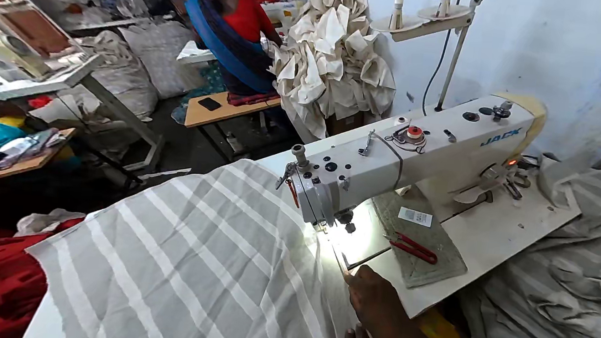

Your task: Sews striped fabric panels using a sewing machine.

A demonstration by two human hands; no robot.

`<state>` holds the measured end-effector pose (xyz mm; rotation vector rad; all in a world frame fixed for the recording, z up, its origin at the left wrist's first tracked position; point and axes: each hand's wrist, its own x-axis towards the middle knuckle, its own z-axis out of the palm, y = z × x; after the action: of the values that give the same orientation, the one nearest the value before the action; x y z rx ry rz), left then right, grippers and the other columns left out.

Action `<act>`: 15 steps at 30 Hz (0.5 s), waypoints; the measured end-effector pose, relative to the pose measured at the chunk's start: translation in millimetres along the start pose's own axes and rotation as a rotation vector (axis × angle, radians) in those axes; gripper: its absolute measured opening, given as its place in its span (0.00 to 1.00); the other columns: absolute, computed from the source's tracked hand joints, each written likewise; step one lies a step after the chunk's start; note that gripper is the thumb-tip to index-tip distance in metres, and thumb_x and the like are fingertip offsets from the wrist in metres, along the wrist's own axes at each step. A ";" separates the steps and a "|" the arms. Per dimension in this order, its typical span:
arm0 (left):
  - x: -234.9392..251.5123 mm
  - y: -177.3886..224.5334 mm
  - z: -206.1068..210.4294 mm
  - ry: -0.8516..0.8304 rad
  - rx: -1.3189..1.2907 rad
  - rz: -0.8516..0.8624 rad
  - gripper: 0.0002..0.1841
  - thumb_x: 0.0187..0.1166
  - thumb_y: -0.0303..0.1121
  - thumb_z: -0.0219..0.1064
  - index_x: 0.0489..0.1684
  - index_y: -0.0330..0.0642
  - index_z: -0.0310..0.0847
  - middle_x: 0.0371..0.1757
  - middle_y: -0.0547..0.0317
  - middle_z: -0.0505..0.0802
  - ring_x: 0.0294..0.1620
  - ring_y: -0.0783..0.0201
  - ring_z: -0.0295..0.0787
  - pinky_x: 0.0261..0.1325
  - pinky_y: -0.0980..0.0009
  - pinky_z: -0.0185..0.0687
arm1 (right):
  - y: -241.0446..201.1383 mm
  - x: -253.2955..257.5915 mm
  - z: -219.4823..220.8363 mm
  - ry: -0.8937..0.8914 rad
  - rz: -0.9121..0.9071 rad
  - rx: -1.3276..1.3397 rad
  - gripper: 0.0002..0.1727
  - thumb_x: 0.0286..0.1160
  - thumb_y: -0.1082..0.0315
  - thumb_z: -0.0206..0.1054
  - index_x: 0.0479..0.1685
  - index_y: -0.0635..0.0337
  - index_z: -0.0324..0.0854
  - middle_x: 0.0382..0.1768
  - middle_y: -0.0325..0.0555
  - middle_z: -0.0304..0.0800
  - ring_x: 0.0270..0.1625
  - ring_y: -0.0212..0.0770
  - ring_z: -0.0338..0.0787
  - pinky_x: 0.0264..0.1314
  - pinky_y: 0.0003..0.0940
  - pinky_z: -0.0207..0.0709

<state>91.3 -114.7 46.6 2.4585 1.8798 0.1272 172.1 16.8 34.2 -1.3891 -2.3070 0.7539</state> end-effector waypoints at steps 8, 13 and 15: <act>24.7 -30.1 28.0 0.349 0.049 -0.091 0.13 0.72 0.25 0.68 0.49 0.37 0.94 0.58 0.43 0.96 0.60 0.44 0.94 0.59 0.54 0.90 | -0.7 4.1 -5.3 -0.068 0.011 0.006 0.19 0.81 0.69 0.58 0.63 0.59 0.90 0.50 0.58 0.90 0.51 0.53 0.92 0.55 0.43 0.85; 49.0 -63.4 49.8 0.546 0.001 -0.149 0.13 0.75 0.31 0.64 0.46 0.43 0.97 0.53 0.54 0.98 0.58 0.53 0.95 0.59 0.58 0.91 | 0.4 9.1 -5.9 -0.093 0.016 0.017 0.18 0.84 0.67 0.59 0.61 0.59 0.91 0.52 0.58 0.90 0.53 0.53 0.92 0.59 0.44 0.85; 62.5 -80.3 54.5 0.605 -0.022 -0.161 0.12 0.77 0.35 0.64 0.43 0.48 0.98 0.50 0.59 0.98 0.57 0.57 0.95 0.57 0.61 0.91 | 0.7 17.6 -7.0 -0.119 0.018 0.009 0.18 0.84 0.65 0.58 0.59 0.59 0.92 0.52 0.58 0.90 0.55 0.54 0.92 0.60 0.46 0.84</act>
<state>35.5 -32.6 -12.1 2.4140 2.2469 0.9732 168.3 34.5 39.7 -1.3976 -2.3804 0.8739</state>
